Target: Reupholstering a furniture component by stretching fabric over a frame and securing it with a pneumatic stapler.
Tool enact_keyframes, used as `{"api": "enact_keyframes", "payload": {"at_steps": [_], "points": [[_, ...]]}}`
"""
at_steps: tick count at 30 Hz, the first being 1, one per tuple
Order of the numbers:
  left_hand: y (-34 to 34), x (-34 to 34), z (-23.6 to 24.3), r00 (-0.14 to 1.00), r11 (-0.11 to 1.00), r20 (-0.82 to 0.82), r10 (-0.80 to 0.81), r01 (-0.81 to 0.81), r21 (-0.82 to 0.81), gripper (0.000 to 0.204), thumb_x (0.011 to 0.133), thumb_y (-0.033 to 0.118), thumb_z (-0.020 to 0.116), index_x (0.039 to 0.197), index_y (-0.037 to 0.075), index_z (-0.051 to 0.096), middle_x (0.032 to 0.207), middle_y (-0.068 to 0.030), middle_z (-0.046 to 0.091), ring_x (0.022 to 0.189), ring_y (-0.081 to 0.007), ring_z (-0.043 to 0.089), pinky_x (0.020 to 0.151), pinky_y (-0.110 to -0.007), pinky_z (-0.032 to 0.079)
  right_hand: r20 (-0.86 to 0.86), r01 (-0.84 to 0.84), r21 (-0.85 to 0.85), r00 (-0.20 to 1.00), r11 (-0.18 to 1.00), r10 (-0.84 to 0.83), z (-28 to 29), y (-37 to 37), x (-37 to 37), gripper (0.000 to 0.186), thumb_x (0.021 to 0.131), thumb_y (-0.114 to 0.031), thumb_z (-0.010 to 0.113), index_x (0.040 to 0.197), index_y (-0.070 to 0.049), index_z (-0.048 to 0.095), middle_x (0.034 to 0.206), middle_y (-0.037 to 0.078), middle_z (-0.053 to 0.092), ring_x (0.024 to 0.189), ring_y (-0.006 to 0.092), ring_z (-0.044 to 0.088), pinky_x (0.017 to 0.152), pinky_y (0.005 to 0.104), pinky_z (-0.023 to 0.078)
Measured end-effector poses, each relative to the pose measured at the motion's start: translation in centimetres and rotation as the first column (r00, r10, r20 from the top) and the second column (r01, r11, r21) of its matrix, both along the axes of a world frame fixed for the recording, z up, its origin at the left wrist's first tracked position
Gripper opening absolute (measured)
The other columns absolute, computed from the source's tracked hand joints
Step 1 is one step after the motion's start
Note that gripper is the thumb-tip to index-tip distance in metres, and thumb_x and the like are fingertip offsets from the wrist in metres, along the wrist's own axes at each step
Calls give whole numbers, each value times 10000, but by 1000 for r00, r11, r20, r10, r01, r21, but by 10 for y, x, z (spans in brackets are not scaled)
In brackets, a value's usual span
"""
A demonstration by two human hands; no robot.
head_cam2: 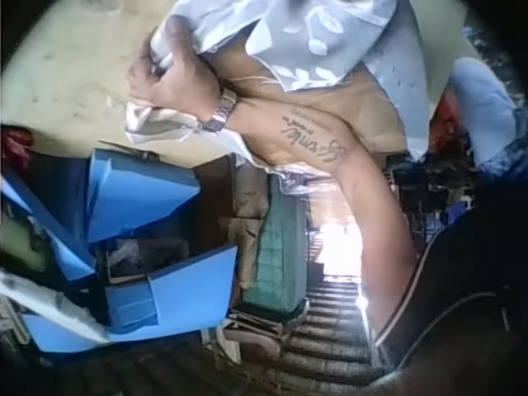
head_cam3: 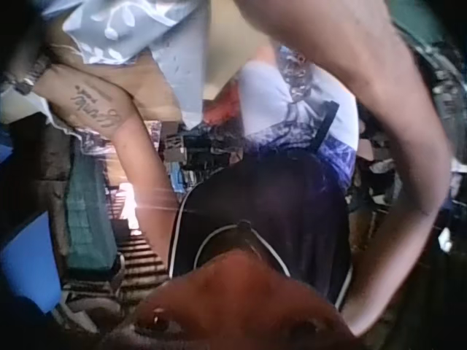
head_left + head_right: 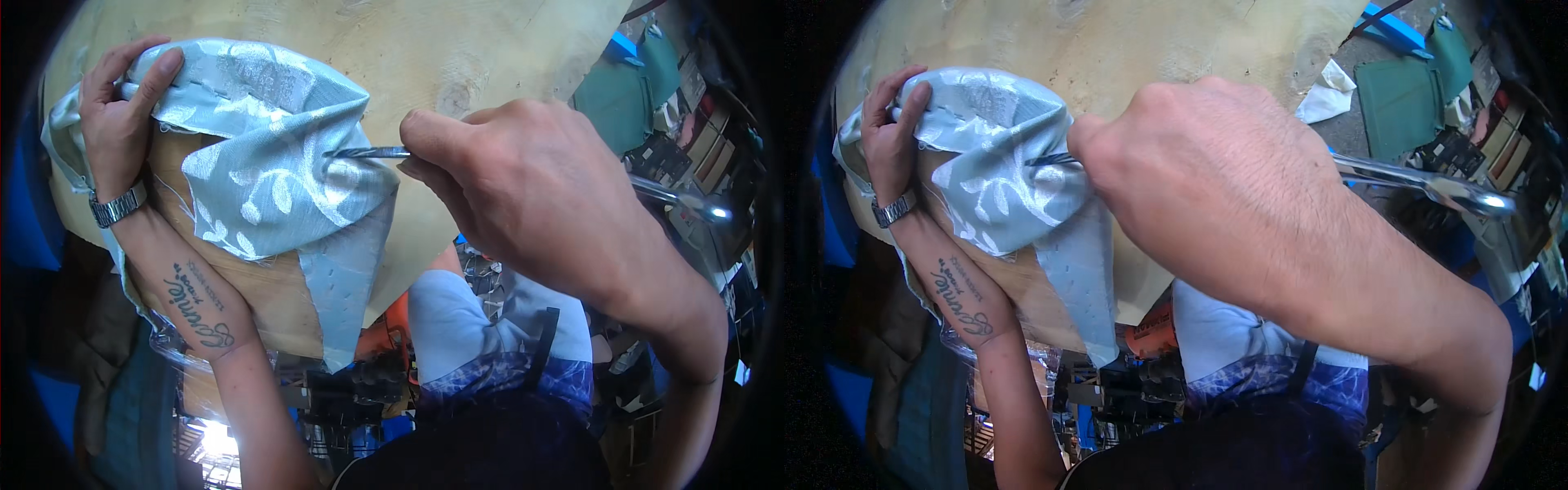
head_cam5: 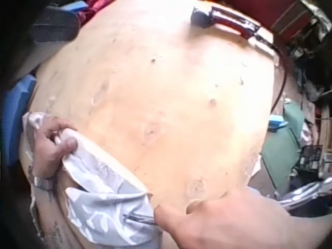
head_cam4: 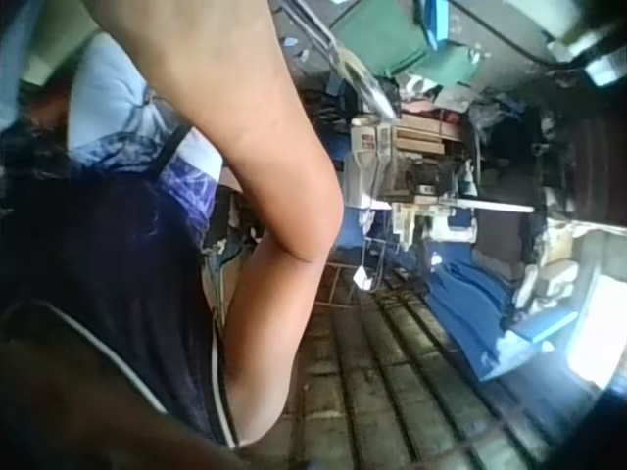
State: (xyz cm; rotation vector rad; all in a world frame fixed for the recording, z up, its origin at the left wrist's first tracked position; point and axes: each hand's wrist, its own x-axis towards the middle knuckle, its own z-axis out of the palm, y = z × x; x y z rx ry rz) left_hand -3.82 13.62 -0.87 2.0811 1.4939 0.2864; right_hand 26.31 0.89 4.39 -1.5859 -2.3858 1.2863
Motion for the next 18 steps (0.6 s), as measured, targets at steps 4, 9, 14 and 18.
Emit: {"api": "enact_keyframes", "payload": {"at_steps": [4,9,14,18], "points": [[0,-2,0,1000,1000,18,-24,24,10,383,730,430,754,986,149,707,953,-37,616,875,-173,547,703,-244,485,89,-9,-19,996,1000,11,13,3,-8,145,852,-126,575,756,-55,492,512,65,462,411,204,468,416,335,354],[1,-2,-2,999,999,36,-33,34,-5,384,728,429,755,990,152,708,963,-43,618,864,-177,565,705,-239,494,135,-54,-3,989,999,54,18,9,-14,132,855,-120,574,762,-53,508,510,56,461,405,190,462,403,324,350],[0,-3,0,999,999,38,-28,28,16,382,730,427,754,990,152,708,954,-43,622,863,-175,571,710,-237,497,179,-110,28,978,994,103,29,8,-14,116,857,-114,574,771,-51,529,507,44,460,398,172,455,388,311,345],[0,-4,-2,999,1000,37,-31,31,4,383,731,430,752,992,153,708,952,-43,624,856,-176,573,708,-240,500,198,-147,41,971,988,136,30,11,-8,105,859,-108,573,777,-50,545,505,35,460,393,159,449,375,300,342]]}}
